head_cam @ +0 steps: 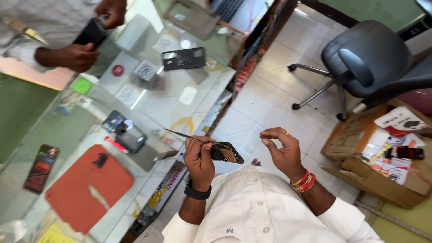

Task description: The person repairs a disassembled smartphone at a glass workbench, prying inside the phone body with a metal spudger and repositioning the device. They then apply liquid from a yellow bottle to the phone's interior and continue working on the internal components with the tool.

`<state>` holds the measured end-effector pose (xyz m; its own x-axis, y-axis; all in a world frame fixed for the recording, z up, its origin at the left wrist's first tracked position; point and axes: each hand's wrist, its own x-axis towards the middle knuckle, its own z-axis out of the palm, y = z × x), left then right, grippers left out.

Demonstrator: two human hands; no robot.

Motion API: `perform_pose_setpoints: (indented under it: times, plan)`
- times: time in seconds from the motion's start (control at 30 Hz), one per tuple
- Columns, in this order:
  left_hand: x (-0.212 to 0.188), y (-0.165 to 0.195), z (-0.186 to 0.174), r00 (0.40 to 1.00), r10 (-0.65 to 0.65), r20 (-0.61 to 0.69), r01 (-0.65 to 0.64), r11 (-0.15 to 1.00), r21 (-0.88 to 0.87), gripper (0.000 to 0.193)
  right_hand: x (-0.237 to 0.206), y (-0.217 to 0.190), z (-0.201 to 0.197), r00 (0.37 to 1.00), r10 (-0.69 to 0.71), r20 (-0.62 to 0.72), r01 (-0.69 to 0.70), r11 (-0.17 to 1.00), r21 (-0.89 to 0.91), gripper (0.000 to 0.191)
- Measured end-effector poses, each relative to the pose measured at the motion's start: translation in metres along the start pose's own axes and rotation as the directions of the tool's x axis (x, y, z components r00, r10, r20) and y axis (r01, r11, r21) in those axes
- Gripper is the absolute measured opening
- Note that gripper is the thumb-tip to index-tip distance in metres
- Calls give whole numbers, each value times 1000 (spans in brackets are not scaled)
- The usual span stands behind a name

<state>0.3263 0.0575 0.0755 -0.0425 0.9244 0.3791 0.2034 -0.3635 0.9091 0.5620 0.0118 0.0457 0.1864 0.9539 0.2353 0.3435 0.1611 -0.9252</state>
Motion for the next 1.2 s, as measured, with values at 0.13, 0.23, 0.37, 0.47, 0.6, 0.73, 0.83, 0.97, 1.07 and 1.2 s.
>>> perform_pose_setpoints:
  times: [0.13,0.23,0.37,0.47,0.6,0.73,0.83,0.97,1.07,1.2]
  plan:
    - [4,1,66,991,-98,96,110,987,-118,25,2,29,-52,992,95,-83,-92,995,37,10]
    - [20,0,107,977,-36,210,63,990,-124,25,22,51,-75,989,125,-77,-115,986,117,11]
    - [62,-9,158,972,65,225,-25,984,-175,26,68,84,-103,993,98,-62,-95,994,47,13]
    - [104,-20,200,972,116,204,-66,969,-236,29,111,115,-130,988,91,-123,-98,994,-49,10]
    - [180,-33,259,958,180,224,-111,951,-290,28,179,155,-176,940,184,-289,-182,983,31,16]
    - [259,-33,303,938,285,195,-217,926,-308,19,259,184,-220,853,243,-462,-207,970,129,16]
    - [299,-35,319,959,187,214,-126,955,-269,15,312,207,-249,798,282,-533,-226,959,170,15]
    - [328,-49,332,981,134,141,-116,985,-131,18,399,247,-278,745,365,-558,-299,931,210,15]
    - [341,-67,351,987,162,20,-161,986,-43,23,487,280,-299,792,285,-540,-216,958,188,15]
    - [366,-106,384,967,192,-167,-169,975,144,25,638,329,-330,833,292,-471,-110,920,375,15]
